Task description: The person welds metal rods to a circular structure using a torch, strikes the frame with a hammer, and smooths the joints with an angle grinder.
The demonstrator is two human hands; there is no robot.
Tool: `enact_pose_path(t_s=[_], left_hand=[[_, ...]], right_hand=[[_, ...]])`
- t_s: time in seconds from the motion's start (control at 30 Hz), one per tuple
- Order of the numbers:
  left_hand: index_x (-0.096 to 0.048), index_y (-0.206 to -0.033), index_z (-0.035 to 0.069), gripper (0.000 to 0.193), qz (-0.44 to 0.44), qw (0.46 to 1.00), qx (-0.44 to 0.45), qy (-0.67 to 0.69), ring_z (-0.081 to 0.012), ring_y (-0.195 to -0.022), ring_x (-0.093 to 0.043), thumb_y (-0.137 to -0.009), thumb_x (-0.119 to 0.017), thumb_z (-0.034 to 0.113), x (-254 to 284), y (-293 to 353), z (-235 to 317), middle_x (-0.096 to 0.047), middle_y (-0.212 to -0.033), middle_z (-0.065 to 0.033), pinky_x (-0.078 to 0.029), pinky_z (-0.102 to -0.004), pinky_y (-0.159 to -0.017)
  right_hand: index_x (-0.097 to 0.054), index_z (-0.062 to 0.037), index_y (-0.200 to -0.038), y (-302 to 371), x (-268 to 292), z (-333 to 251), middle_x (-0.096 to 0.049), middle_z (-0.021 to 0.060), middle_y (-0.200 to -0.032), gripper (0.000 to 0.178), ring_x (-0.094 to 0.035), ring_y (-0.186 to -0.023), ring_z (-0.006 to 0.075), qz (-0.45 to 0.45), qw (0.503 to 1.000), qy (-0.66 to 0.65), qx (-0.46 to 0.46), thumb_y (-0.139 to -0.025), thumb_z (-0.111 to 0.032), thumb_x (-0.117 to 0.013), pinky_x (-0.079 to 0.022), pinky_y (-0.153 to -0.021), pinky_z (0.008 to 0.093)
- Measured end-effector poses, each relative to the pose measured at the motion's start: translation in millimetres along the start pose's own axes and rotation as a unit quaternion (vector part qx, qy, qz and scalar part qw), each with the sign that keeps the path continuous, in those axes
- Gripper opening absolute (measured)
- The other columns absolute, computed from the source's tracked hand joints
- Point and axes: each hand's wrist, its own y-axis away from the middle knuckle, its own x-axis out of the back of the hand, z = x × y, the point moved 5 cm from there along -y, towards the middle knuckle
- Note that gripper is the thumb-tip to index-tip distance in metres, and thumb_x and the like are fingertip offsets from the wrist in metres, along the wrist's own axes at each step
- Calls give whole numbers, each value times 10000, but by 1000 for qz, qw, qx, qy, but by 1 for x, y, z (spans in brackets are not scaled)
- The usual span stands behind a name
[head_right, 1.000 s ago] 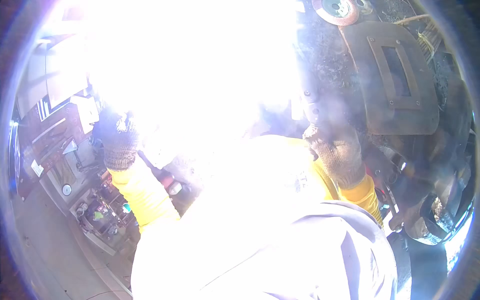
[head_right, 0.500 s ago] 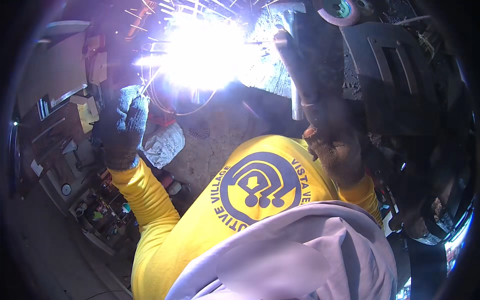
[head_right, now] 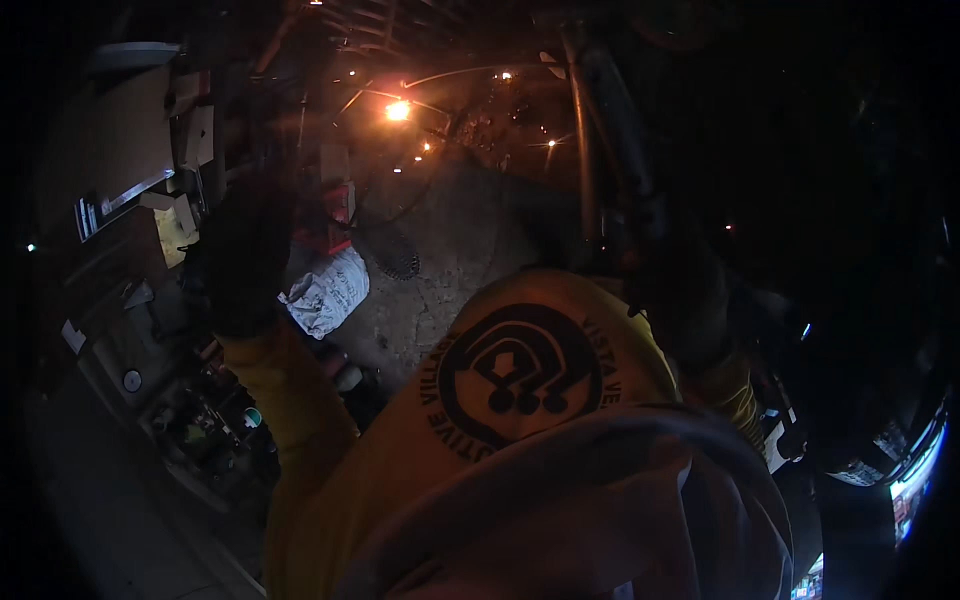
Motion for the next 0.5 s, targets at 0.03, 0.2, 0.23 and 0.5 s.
enact_pose_path(t_s=[0.03, 0.2, 0.23, 0.5], left_hand=[[-714, -1127, 97, 249, 15, 1000, 5, 24, -262, -733, -704, -880, -689, 90, -1, -2, 4, -727, -895, -118, -543, -355, -662], [-719, -1110, 81, 224, -80, 986, 125, 69, -229, -734, -710, -896, -654, 95, -5, -6, -4, -728, -890, -125, -542, -338, -669], [-720, -1107, 79, 221, -95, 983, 143, 70, -223, -737, -711, -899, -648, 96, -6, -6, -4, -729, -892, -126, -543, -335, -673], [-712, -1133, 75, 243, -98, 982, 139, 79, -247, -789, -721, -900, -653, 107, -8, -1, -12, -733, -962, -145, -555, -340, -718]], right_hand=[[-456, -38, -1426, 0, -6, -1, -642, 113, -1101, 419, -657, -883, 171, 11, 995, -94, -22, -1047, -215, -471, -565, -675, 283], [-384, -55, -1510, 3, -21, -12, -632, 62, -1075, 598, -632, -829, 111, 24, 993, 113, 13, -948, 12, -578, -541, -647, 247], [-370, -57, -1522, 3, -20, -12, -628, 50, -1058, 644, -622, -822, 100, 26, 992, 125, 7, -925, 46, -589, -534, -648, 242], [-298, -43, -1562, 0, -36, -32, -630, 71, -1031, 726, -586, -802, 94, 18, 963, 267, -35, -908, 9, -609, -527, -682, 278]])
